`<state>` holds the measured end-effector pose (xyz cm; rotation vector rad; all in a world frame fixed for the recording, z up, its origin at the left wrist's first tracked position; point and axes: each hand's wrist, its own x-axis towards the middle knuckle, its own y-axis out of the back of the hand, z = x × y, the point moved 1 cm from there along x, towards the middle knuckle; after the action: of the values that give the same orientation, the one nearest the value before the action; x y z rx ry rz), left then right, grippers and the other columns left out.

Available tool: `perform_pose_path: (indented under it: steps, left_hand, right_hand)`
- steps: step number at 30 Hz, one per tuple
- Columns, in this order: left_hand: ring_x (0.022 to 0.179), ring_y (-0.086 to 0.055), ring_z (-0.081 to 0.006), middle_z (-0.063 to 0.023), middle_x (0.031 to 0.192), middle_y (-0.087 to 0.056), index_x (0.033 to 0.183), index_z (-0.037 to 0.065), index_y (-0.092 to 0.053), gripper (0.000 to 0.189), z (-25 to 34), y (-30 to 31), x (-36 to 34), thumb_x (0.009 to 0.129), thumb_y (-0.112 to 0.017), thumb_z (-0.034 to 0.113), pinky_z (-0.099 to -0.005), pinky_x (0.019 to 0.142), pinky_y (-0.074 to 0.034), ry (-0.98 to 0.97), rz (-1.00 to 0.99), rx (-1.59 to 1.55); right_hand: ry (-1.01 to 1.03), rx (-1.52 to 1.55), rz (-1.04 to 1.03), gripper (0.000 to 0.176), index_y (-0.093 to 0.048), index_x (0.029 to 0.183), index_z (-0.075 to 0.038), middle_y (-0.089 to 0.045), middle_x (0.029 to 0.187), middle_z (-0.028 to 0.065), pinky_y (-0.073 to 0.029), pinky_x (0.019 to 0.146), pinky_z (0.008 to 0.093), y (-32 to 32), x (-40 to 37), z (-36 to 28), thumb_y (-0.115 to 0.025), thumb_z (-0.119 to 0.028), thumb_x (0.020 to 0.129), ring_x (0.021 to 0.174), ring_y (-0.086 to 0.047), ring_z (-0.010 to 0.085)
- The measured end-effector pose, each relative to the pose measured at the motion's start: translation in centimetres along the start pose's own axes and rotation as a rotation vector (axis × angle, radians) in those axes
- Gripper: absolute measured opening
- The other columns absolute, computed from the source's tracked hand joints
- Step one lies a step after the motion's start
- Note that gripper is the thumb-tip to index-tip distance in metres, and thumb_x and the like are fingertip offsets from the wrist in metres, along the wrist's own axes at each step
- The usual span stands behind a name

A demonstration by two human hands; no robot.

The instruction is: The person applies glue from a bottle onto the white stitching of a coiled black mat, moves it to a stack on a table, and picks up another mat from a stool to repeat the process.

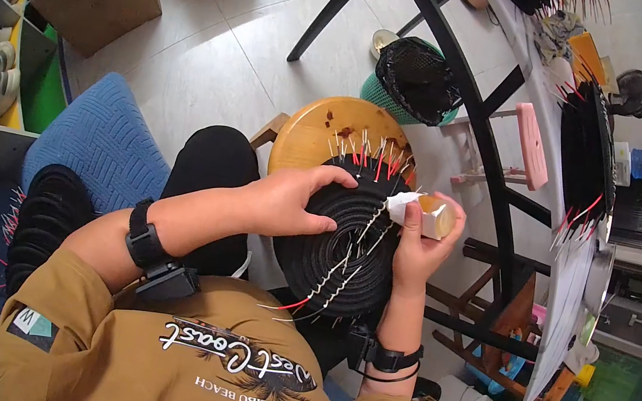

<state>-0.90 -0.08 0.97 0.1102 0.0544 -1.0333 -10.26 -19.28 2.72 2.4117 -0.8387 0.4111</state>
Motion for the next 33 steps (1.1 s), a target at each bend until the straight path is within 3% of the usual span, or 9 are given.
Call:
perform_pose_path:
  steps: [14,16,17,19,23,28,32,33]
  left_hand:
    - [0.08,-0.053,-0.0095,-0.004,0.089,-0.057,0.124,0.008,-0.043,0.055,0.5,0.1,-0.2,0.075,-0.068,0.007,-0.025,0.074,-0.045,-0.014,0.029,0.045]
    - [0.099,-0.057,-0.0211,-0.0132,0.106,-0.059,0.12,0.006,-0.043,0.052,0.8,0.3,-0.3,0.075,-0.068,0.009,-0.0303,0.087,-0.044,0.074,-0.009,0.029]
    - [0.099,-0.057,-0.0211,-0.0132,0.106,-0.059,0.12,0.006,-0.043,0.052,0.4,0.1,-0.2,0.075,-0.068,0.009,-0.0303,0.087,-0.044,0.073,-0.012,0.031]
    - [0.093,-0.052,-0.0102,-0.0055,0.104,-0.056,0.125,0.007,-0.042,0.055,-0.6,-0.2,0.0,0.076,-0.067,0.004,-0.0246,0.083,-0.043,-0.011,-0.002,-0.065]
    - [0.101,-0.05,-0.0107,-0.006,0.113,-0.052,0.125,0.006,-0.041,0.055,-0.7,-0.1,0.0,0.077,-0.066,0.003,-0.0255,0.088,-0.041,-0.042,-0.003,-0.031]
    - [0.107,-0.047,-0.0119,-0.0067,0.118,-0.05,0.126,0.004,-0.04,0.055,0.0,0.0,-0.1,0.077,-0.066,0.003,-0.0267,0.092,-0.039,0.066,-0.044,-0.06]
    - [0.108,-0.047,-0.0122,-0.0067,0.118,-0.05,0.126,0.004,-0.04,0.055,-0.7,-0.2,-0.1,0.077,-0.066,0.003,-0.0264,0.093,-0.039,0.007,-0.021,-0.064]
    - [0.107,-0.048,-0.0121,-0.0066,0.118,-0.051,0.126,0.005,-0.04,0.056,-0.6,-0.2,-0.1,0.077,-0.066,0.003,-0.0263,0.093,-0.039,0.003,-0.018,-0.045]
  right_hand:
    - [-0.011,0.039,0.044,0.04,-0.041,0.114,-0.005,-0.053,0.093,0.0069,-0.043,0.047,0.0197,0.0,-0.3,1.1,-0.065,-0.014,0.083,0.07,-0.053,0.0108]
    - [-0.061,0.081,0.076,0.039,-0.04,0.114,-0.006,-0.053,0.092,0.0064,-0.042,0.046,0.0195,0.1,-0.3,1.3,-0.063,-0.016,0.084,0.067,-0.053,0.0101]
    - [-0.061,0.081,0.079,0.039,-0.04,0.114,-0.006,-0.053,0.092,0.0064,-0.042,0.046,0.0195,0.2,-0.3,1.1,-0.063,-0.016,0.084,0.067,-0.053,0.0101]
    - [-0.225,0.221,0.08,0.039,-0.04,0.115,-0.006,-0.054,0.09,0.0061,-0.04,0.045,0.0193,0.3,-0.2,0.0,-0.062,-0.019,0.085,0.064,-0.051,0.0091]
    - [-0.262,0.292,0.084,0.039,-0.04,0.115,-0.007,-0.054,0.089,0.0056,-0.039,0.045,0.0192,0.2,0.0,-0.3,-0.062,-0.02,0.085,0.061,-0.05,0.0084]
    - [-0.231,0.28,0.045,0.04,-0.039,0.115,-0.007,-0.053,0.091,0.0051,-0.041,0.048,0.019,-0.3,-0.2,-0.5,-0.062,-0.021,0.085,0.067,-0.053,0.0092]
    - [-0.166,0.194,0.065,0.04,-0.039,0.115,-0.007,-0.053,0.093,0.0053,-0.042,0.049,0.0189,-0.1,-0.6,1.0,-0.062,-0.021,0.085,0.07,-0.054,0.0097]
    - [-0.199,0.201,0.052,0.045,-0.038,0.116,-0.005,-0.052,0.1,0.0074,-0.044,0.064,0.0236,0.1,-0.7,1.0,-0.065,-0.017,0.083,0.08,-0.054,0.0132]
